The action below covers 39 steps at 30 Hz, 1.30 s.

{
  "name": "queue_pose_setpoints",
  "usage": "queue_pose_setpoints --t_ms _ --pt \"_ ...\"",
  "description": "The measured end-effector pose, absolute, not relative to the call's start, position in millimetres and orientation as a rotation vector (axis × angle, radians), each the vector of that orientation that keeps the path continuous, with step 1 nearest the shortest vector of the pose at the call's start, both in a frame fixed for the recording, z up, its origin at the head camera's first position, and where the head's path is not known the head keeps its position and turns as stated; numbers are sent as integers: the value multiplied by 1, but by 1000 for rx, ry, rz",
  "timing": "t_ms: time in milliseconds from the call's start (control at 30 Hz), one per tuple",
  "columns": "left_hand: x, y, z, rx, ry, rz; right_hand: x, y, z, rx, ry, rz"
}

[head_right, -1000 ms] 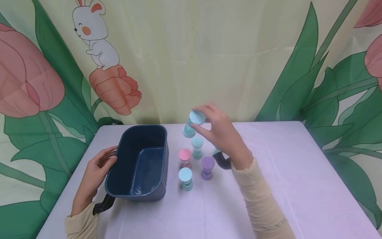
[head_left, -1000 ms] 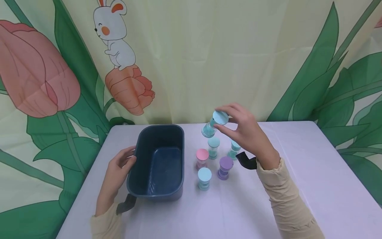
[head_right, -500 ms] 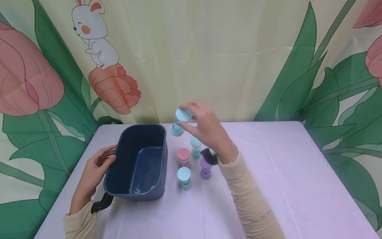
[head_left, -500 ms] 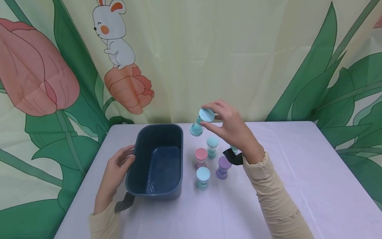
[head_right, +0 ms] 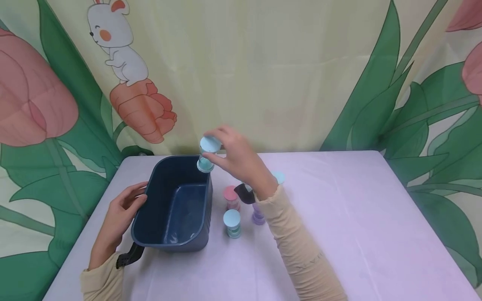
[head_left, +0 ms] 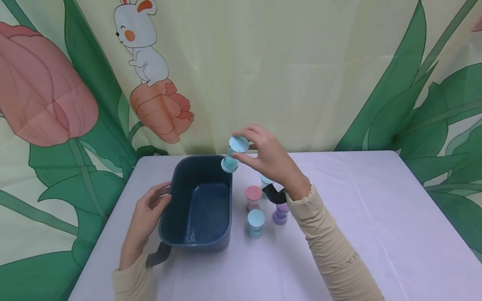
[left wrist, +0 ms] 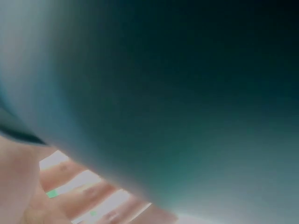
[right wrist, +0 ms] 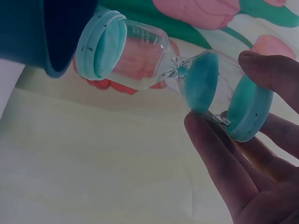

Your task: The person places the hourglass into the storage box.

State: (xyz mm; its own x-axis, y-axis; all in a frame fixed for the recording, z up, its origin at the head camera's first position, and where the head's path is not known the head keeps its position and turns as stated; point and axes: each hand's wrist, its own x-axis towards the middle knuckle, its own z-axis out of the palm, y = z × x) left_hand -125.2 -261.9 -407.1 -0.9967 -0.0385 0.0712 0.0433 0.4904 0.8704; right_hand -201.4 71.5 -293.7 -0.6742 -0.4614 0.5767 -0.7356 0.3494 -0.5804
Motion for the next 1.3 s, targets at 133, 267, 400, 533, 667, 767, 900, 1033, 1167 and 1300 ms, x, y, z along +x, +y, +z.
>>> queue_pose_setpoints --t_ms 133,267,400,533,667,767,900,1033,1167,1300 --pt "-126 -260 -407 -14 -2641 -1545 -203 64 -294 1081 -2314 1212" --pt "-125 -260 -407 -15 -2641 -1536 -205 56 -293 1106 -2322 1190" --pt "-125 -260 -406 -13 -2643 -1526 -207 49 -290 1115 -2345 1113" --pt "-125 -259 -406 -20 -2644 -1526 -206 43 -286 1118 -2370 1046" --pt "-124 -258 -405 -13 -2653 -1517 -206 34 -285 1120 -2416 980" --pt "-123 -258 -404 -6 -2655 -1506 -206 26 -285 1135 -2455 919" --pt "-123 -259 -404 -4 -2655 -1507 -206 15 -286 1151 -2486 874" --pt "-123 -260 -404 -3 -2654 -1511 -205 6 -287 1150 -2513 843" --pt "-124 -261 -405 -4 -2645 -1511 -204 -1 -287 1148 -2545 795" --pt "-125 -261 -406 -1 -2653 -1494 -206 -7 -288 1153 -2565 766"
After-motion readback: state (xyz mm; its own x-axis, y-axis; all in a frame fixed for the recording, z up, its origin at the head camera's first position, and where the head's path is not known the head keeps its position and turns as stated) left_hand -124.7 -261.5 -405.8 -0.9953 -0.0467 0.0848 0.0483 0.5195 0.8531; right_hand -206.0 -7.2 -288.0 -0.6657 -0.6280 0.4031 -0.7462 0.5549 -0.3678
